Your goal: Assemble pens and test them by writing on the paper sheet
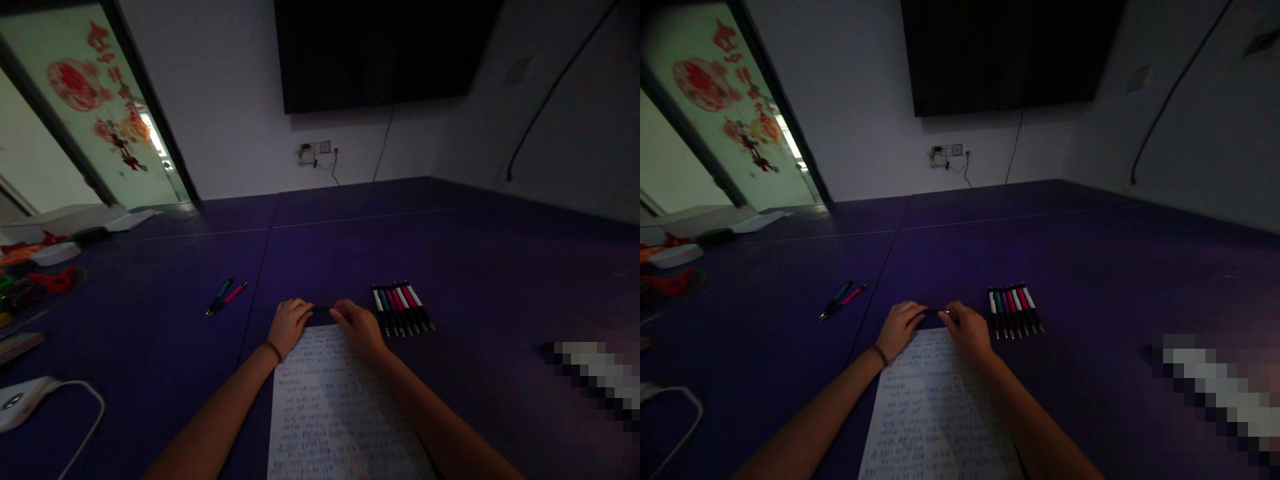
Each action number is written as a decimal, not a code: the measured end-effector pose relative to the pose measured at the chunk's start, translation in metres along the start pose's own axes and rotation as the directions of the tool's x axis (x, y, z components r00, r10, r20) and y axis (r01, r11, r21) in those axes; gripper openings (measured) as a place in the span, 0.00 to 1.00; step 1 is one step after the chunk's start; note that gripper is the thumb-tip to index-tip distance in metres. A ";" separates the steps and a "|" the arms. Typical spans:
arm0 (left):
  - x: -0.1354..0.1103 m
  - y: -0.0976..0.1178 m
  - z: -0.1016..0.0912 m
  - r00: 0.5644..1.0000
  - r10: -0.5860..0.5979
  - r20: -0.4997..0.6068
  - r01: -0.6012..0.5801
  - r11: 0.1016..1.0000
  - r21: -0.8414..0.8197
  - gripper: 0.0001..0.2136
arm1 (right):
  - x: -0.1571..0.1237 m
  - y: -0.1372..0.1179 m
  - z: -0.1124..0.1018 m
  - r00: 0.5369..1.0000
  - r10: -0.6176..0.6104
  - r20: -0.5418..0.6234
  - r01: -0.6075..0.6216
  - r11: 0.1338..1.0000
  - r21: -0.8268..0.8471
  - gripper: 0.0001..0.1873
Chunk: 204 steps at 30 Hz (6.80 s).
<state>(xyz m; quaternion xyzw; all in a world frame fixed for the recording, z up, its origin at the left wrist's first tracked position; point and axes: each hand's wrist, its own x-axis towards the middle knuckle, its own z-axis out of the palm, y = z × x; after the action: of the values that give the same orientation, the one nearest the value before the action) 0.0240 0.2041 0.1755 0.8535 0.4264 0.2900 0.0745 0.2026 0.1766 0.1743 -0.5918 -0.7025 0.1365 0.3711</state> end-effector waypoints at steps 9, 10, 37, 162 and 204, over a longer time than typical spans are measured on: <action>0.000 0.002 -0.002 1.000 0.006 0.027 -0.007 1.000 0.026 0.12 | 0.001 0.001 0.000 0.992 -0.124 -0.030 0.120 0.985 -0.126 0.12; 0.000 0.003 -0.002 1.000 0.007 0.030 -0.008 0.999 0.031 0.13 | 0.001 0.000 0.000 0.989 -0.145 -0.029 0.140 0.981 -0.133 0.12; 0.000 0.009 -0.005 0.991 0.122 0.057 -0.126 0.988 0.086 0.11 | 0.002 -0.004 -0.002 0.994 -0.101 0.036 0.107 0.929 -0.354 0.22; 0.005 0.022 0.002 0.890 -0.245 0.385 0.379 -0.074 -0.922 0.25 | -0.013 -0.016 0.016 0.761 -0.100 0.642 -0.645 0.000 0.764 0.09; -0.016 0.084 -0.035 0.984 0.072 0.161 -0.068 0.997 -0.030 0.08 | 0.001 -0.004 0.003 0.875 0.161 0.457 -0.473 0.080 0.877 0.09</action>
<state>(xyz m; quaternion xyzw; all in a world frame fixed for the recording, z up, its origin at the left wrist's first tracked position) 0.0547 0.1351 0.2294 0.8878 0.3851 0.2272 0.1089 0.1976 0.1776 0.1755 -0.3276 -0.3373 0.7030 0.5336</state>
